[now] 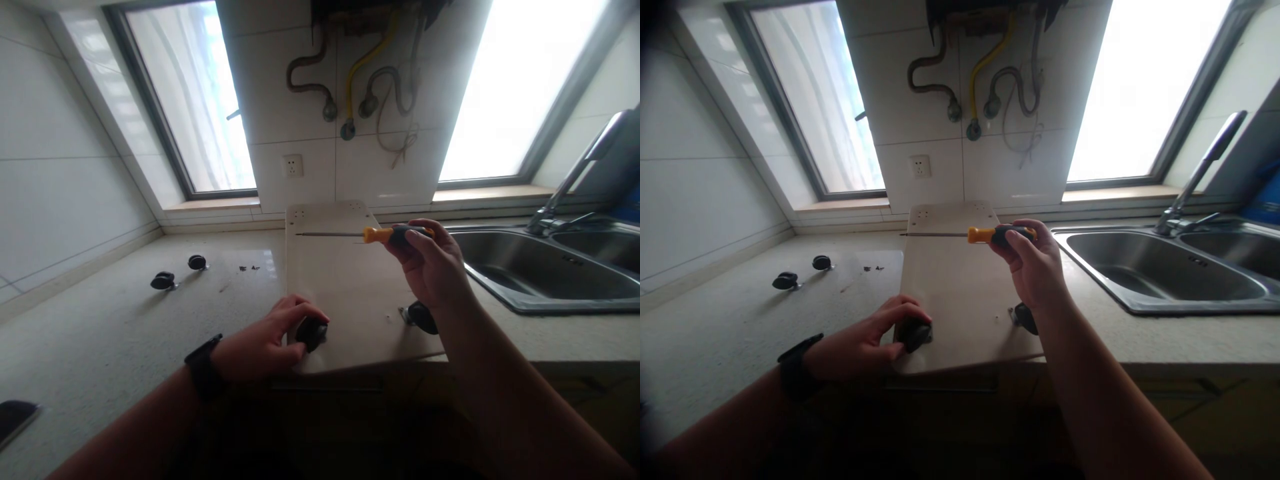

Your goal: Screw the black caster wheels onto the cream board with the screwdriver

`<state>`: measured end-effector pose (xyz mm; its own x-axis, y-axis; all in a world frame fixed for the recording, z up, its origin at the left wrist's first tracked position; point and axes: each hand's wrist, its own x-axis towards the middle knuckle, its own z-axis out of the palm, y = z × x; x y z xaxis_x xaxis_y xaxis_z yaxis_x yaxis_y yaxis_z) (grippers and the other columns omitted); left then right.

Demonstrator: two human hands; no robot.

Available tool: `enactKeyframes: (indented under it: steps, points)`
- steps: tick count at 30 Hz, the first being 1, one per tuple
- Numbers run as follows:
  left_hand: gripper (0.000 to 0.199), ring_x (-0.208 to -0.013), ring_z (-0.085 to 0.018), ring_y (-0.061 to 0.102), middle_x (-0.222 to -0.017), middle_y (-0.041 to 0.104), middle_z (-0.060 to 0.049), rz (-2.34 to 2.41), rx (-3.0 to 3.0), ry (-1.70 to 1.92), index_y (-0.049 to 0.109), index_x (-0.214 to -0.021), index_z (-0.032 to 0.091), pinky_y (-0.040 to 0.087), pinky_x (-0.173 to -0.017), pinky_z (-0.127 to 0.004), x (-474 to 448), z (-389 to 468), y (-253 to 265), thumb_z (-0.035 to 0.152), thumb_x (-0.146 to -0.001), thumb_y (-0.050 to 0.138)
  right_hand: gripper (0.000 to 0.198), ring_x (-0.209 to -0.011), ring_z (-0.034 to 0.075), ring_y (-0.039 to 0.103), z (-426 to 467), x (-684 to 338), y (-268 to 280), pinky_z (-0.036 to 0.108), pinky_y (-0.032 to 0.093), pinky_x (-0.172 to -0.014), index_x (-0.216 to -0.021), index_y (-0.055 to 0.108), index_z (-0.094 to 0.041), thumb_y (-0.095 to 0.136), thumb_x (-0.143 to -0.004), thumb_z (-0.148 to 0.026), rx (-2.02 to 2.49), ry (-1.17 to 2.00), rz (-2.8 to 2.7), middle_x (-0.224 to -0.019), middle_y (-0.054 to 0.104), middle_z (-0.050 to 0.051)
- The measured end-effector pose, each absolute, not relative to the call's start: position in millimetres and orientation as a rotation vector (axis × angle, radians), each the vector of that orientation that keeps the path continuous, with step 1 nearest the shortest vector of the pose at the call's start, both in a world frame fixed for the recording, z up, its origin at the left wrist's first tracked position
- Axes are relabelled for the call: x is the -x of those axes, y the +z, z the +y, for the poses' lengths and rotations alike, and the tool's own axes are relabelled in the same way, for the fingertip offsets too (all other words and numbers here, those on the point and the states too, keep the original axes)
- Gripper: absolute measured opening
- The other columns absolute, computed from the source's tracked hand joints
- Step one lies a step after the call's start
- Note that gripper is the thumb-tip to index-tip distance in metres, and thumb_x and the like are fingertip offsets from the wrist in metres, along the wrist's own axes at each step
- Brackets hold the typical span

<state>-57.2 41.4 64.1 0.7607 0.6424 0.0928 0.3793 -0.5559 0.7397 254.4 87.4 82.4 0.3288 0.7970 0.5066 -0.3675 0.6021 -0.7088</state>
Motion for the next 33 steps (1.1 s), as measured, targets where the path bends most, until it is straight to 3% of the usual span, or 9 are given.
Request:
enactKeyframes:
  steps: [3,6,10,17,26,31,33]
  points:
    - [0.040,-0.119,-0.030,0.055,-0.131,0.056,-0.010,0.802,-2.209,0.461,0.062,-0.130,0.029,0.047,-0.107,-0.051,56,39,67,0.033,-0.091,0.067,0.023,-0.088,0.016,0.074,87,-255,82,0.038,0.067,-0.085,-0.092,0.067,-0.025,0.083,-0.076,-0.024,0.525,0.813,-0.960,-0.092,0.074,-0.001]
    - [0.045,-0.112,-0.029,0.058,-0.126,0.061,-0.009,0.920,-2.234,0.531,0.065,-0.124,0.028,0.051,-0.098,-0.049,50,36,65,0.040,-0.084,0.079,0.022,-0.091,0.017,0.074,85,-254,81,0.040,0.066,-0.087,-0.093,0.068,-0.026,0.083,-0.077,-0.024,0.527,0.809,-0.972,-0.094,0.074,0.000]
    - [0.035,-0.109,-0.027,0.060,-0.118,0.067,-0.007,0.860,-2.331,0.611,0.069,-0.114,0.026,0.050,-0.100,-0.046,44,37,63,0.018,-0.081,0.074,0.022,-0.091,0.017,0.074,83,-252,81,0.037,0.067,-0.084,-0.092,0.068,-0.025,0.083,-0.076,-0.023,0.527,0.784,-0.979,-0.092,0.074,0.000]
    - [0.047,-0.113,-0.023,0.061,-0.120,0.069,-0.006,0.669,-2.395,0.554,0.071,-0.116,0.024,0.050,-0.103,-0.040,50,49,69,0.002,-0.074,0.069,0.030,-0.091,0.017,0.074,78,-248,85,0.035,0.067,-0.077,-0.095,0.064,-0.024,0.084,-0.073,-0.023,0.556,0.630,-1.013,-0.092,0.072,-0.001]
    - [0.049,-0.110,-0.021,0.064,-0.121,0.067,-0.007,0.611,-2.296,0.438,0.070,-0.113,0.021,0.051,-0.101,-0.037,83,60,78,-0.006,-0.072,0.063,0.035,-0.091,0.025,0.074,55,-235,112,0.044,0.064,-0.072,-0.105,0.061,-0.029,0.080,-0.078,-0.019,0.557,0.191,-1.277,-0.098,0.070,0.003]
    - [0.025,-0.107,-0.021,0.064,-0.117,0.066,-0.008,0.631,-2.262,0.478,0.070,-0.102,0.019,0.052,-0.100,-0.039,91,63,72,0.005,-0.082,0.068,0.034,-0.095,0.023,0.071,34,-219,130,0.041,0.059,-0.081,-0.108,0.060,-0.030,0.075,-0.080,-0.018,0.628,-0.157,-1.528,-0.104,0.064,0.003]
    - [0.024,-0.106,-0.021,0.064,-0.117,0.064,-0.007,0.637,-2.262,0.478,0.071,-0.100,0.019,0.053,-0.097,-0.038,92,64,71,0.006,-0.081,0.070,0.035,-0.096,0.023,0.070,26,-210,136,0.042,0.058,-0.080,-0.111,0.058,-0.030,0.072,-0.081,-0.019,0.676,-0.192,-1.616,-0.105,0.063,0.004]
